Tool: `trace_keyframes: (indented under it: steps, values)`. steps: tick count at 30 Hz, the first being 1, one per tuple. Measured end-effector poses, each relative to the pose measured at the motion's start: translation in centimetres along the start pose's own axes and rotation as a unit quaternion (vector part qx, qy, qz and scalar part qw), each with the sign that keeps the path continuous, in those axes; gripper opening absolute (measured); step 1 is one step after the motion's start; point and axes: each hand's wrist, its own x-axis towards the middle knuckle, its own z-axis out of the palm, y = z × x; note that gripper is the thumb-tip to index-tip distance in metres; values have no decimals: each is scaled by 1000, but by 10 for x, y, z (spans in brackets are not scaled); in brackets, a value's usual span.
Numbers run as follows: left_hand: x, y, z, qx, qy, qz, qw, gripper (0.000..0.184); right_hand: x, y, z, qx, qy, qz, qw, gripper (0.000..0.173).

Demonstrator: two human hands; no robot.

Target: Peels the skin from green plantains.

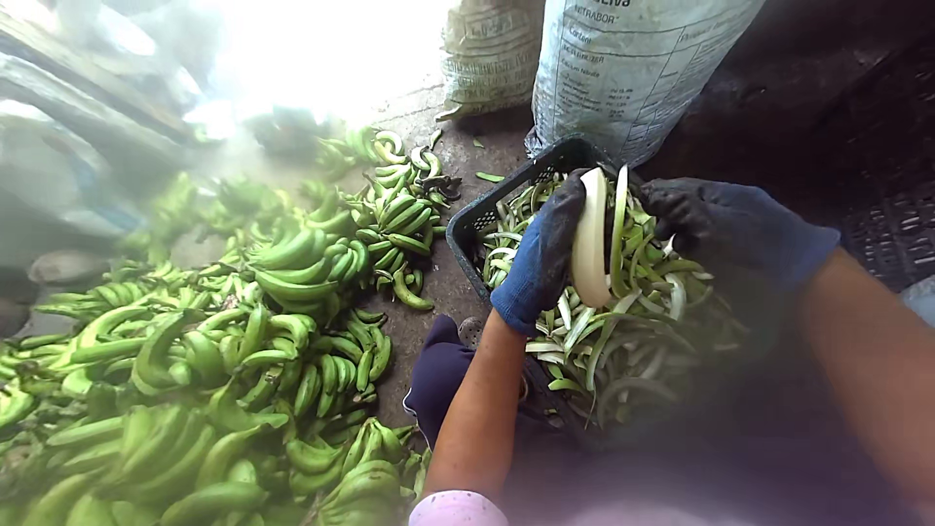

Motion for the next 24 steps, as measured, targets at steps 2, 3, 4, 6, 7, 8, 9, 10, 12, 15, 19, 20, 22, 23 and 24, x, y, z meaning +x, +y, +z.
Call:
trace_keyframes:
  steps: [2,3,4,6,7,8,9,10,12,15,19,20,22,23,24]
  values:
    - [5,-6,-7,44,40,-13,998,51,1,0,-8,-23,35,-4,999,44]
    - [9,-10,-9,77,76,-35,993,56,-2,-4,-7,-25,60,-21,998,47]
    - [11,-15,-10,101,108,-61,987,61,-5,-8,-4,-17,76,-50,996,51]
    - [14,-23,-3,118,156,-90,977,64,-11,-14,12,-9,83,-131,988,59]
    - [11,-25,4,127,155,-97,975,65,-13,-15,23,-17,70,-177,982,64]
    - [4,-27,10,146,132,-96,976,65,-14,-16,36,-23,54,-215,975,66]
    - [-6,-30,15,181,98,-82,975,58,-16,-15,49,-35,48,-239,969,63]
    - [-13,-34,18,218,45,-57,973,51,-17,-12,58,-60,53,-240,967,53]
    - [-8,-42,28,163,-11,-66,984,46,-21,0,58,-30,52,-163,985,41]
    - [6,-17,39,-16,-10,-137,990,53,-29,18,17,226,-8,-50,973,28]
    - [6,37,-8,106,69,-73,989,47,-53,7,-104,248,108,-164,949,30]
    - [5,44,-29,98,83,-53,990,46,-58,-5,-145,263,155,-184,934,33]
    - [-5,45,-73,63,127,-18,990,42,-69,-15,-221,324,239,-284,870,45]
    - [-14,38,-98,54,139,-10,989,45,-73,-4,-259,363,258,-339,828,48]
    - [-24,23,-124,59,153,-13,986,50,-76,14,-291,412,248,-387,787,49]
